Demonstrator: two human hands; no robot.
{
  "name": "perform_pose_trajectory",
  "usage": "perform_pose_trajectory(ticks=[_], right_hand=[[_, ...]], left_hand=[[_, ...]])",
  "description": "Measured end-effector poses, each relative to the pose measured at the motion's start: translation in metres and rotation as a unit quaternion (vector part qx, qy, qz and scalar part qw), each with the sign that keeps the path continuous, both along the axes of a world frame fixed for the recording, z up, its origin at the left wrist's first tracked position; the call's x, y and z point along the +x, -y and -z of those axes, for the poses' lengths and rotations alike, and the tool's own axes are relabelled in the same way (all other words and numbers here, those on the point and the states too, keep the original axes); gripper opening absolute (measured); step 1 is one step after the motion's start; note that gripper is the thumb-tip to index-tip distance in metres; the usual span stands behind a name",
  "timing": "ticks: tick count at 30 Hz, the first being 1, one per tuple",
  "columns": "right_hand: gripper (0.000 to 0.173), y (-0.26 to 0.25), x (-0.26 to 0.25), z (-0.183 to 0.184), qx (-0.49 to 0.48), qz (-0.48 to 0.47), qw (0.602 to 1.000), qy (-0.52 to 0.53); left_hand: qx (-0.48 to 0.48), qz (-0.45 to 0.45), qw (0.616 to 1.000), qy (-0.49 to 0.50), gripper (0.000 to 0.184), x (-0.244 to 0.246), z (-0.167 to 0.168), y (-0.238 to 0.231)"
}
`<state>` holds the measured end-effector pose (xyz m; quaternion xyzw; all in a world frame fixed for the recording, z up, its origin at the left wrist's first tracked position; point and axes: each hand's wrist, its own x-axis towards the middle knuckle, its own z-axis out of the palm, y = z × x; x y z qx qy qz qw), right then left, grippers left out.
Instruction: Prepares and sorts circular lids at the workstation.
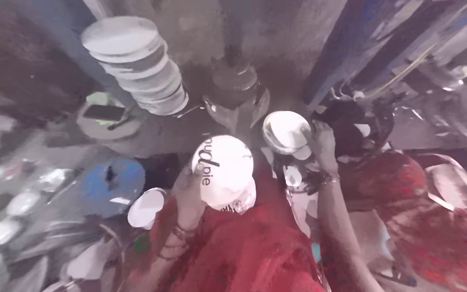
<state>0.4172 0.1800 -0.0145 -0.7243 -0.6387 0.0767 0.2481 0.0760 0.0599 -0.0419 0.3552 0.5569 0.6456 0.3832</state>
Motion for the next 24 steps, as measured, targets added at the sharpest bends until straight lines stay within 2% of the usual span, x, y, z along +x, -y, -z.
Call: perform_pose_trajectory(ticks=[2, 4, 6, 8, 10, 11, 14, 17, 20, 22, 24], right_hand=[[0.070, -0.013, 0.000, 0.012, -0.057, 0.015, 0.998, -0.006], [0.067, -0.023, 0.000, 0.015, -0.027, 0.044, 0.998, -0.041], [0.060, -0.023, 0.005, 0.011, 0.045, 0.058, 0.988, -0.132], [0.046, -0.010, 0.017, 0.013, 0.107, 0.023, 0.961, -0.254], [0.027, 0.003, 0.030, 0.014, 0.127, -0.015, 0.924, -0.360], [0.027, 0.004, 0.037, 0.016, 0.132, -0.003, 0.919, -0.371], [0.042, -0.001, 0.051, 0.023, 0.108, 0.062, 0.961, -0.246], [0.043, -0.012, 0.035, 0.023, 0.086, 0.021, 0.988, -0.124], [0.058, -0.027, 0.009, 0.026, 0.000, -0.005, 0.999, -0.038], [0.047, -0.034, -0.005, 0.026, 0.021, 0.020, 1.000, -0.012], [0.041, -0.033, -0.009, 0.018, 0.060, 0.044, 0.996, -0.047]], left_hand=[[-0.006, 0.008, 1.000, 0.000, 0.013, 0.007, -0.001, 0.002], [-0.008, 0.020, 1.000, -0.007, 0.012, 0.007, -0.004, 0.002], [-0.008, 0.022, 1.000, -0.002, 0.017, 0.002, -0.004, 0.002], [-0.014, 0.008, 1.000, -0.002, 0.017, -0.002, -0.002, 0.000], [-0.015, 0.006, 1.000, 0.001, 0.018, -0.004, 0.001, -0.003], [-0.016, 0.008, 1.000, 0.005, 0.018, -0.004, 0.002, -0.004], [-0.012, 0.023, 0.999, 0.035, 0.018, -0.001, 0.003, -0.005], [-0.013, 0.027, 0.999, 0.041, 0.012, 0.004, 0.004, -0.004], [-0.016, 0.027, 0.999, 0.038, 0.013, 0.006, 0.000, -0.002], [-0.016, 0.024, 0.999, 0.034, 0.013, 0.005, -0.004, -0.002], [-0.013, 0.022, 0.999, 0.029, 0.013, 0.003, -0.004, -0.002]])
